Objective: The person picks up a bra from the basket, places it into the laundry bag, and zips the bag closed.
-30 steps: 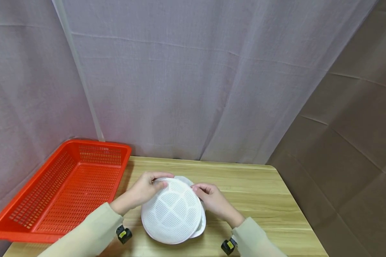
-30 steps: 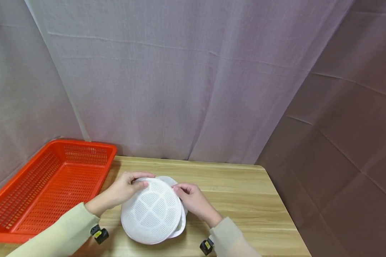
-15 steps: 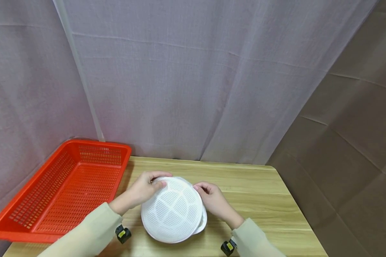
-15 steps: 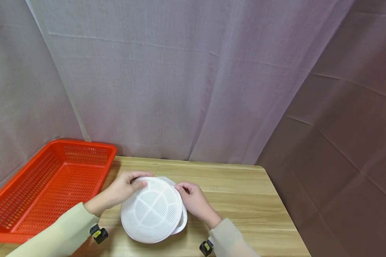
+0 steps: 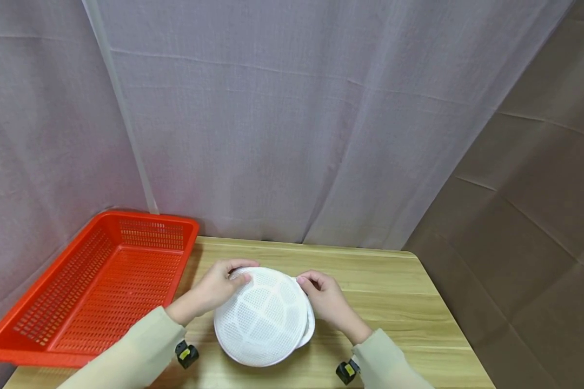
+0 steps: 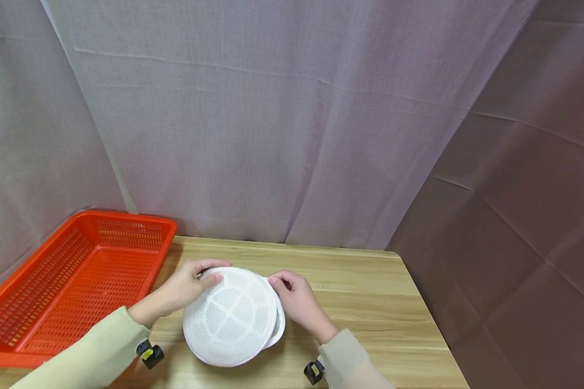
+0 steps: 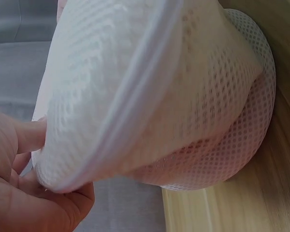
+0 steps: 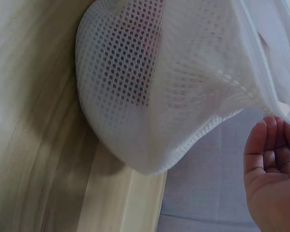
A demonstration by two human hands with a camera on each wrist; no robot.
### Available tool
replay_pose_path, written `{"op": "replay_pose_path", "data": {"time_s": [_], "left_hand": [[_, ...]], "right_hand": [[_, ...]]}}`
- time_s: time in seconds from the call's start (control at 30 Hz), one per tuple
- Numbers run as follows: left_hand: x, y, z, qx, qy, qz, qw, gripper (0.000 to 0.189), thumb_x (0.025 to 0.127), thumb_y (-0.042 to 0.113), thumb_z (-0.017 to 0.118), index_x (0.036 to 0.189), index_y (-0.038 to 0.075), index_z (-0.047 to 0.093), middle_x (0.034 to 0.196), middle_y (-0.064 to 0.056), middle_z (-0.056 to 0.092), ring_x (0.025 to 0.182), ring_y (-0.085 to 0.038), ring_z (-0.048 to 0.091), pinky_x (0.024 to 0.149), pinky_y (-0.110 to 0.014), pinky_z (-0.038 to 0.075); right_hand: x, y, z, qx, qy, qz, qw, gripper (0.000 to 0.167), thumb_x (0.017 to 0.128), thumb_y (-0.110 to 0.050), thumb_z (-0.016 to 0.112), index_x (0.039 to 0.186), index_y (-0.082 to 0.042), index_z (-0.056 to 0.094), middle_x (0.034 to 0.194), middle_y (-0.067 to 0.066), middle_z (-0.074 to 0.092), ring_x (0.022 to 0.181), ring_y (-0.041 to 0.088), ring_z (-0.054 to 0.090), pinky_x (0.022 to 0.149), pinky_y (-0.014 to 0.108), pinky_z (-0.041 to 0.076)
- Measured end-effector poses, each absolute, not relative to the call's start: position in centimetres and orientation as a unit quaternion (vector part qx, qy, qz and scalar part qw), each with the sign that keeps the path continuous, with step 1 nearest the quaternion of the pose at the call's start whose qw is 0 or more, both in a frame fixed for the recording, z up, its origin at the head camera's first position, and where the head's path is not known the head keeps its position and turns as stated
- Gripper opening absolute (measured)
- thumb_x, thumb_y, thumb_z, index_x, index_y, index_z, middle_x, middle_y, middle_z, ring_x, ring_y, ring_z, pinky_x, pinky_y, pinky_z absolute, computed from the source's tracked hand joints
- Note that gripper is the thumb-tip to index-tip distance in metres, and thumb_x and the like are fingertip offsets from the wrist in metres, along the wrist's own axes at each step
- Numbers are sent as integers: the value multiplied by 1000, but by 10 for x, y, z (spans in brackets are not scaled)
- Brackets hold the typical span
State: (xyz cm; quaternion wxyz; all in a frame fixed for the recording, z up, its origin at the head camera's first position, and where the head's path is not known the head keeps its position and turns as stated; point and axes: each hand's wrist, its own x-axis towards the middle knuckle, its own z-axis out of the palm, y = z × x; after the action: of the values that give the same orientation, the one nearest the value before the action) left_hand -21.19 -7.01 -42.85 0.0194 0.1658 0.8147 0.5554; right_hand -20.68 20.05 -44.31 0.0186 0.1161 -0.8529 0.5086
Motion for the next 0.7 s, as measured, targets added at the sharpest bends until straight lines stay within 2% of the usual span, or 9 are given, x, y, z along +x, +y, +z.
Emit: {"op": "replay_pose_path", "data": {"time_s": [0.17,0.3,0.4,0.47,0.7], "left_hand": [[-212,-72,-429,162,821,548,11,28,89,8,68,116,14,69,115,1,67,105,-15,58,90,-36,46],[-214,-73,-428,175,821,544,16,33,89,9,69,121,11,63,101,-2,67,92,-17,60,79,-32,49],[-214,-73,-423,183,818,545,31,38,89,18,70,125,9,58,92,-1,64,82,-17,57,70,-30,47],[-215,-72,-421,183,822,538,37,41,89,25,70,125,8,58,92,-1,63,81,-17,56,68,-30,47],[-218,-60,-410,157,859,487,8,48,88,47,68,122,13,63,92,2,61,86,-15,57,73,-33,48]], "right_hand": [[-207,202,-443,105,-861,497,26,13,96,-17,61,90,-15,71,83,-3,67,78,14,60,69,27,50],[-209,201,-441,101,-861,497,32,14,97,-18,60,90,-14,72,83,-3,67,78,14,60,69,28,51],[-210,200,-438,107,-859,500,35,15,97,-20,60,91,-13,72,83,-2,68,76,15,61,67,29,51],[-210,199,-436,112,-857,502,32,15,97,-21,60,92,-14,72,84,-2,68,76,15,62,67,29,51],[-211,194,-428,128,-851,509,19,16,97,-25,61,95,-14,73,88,-1,69,77,15,62,67,29,52]]}}
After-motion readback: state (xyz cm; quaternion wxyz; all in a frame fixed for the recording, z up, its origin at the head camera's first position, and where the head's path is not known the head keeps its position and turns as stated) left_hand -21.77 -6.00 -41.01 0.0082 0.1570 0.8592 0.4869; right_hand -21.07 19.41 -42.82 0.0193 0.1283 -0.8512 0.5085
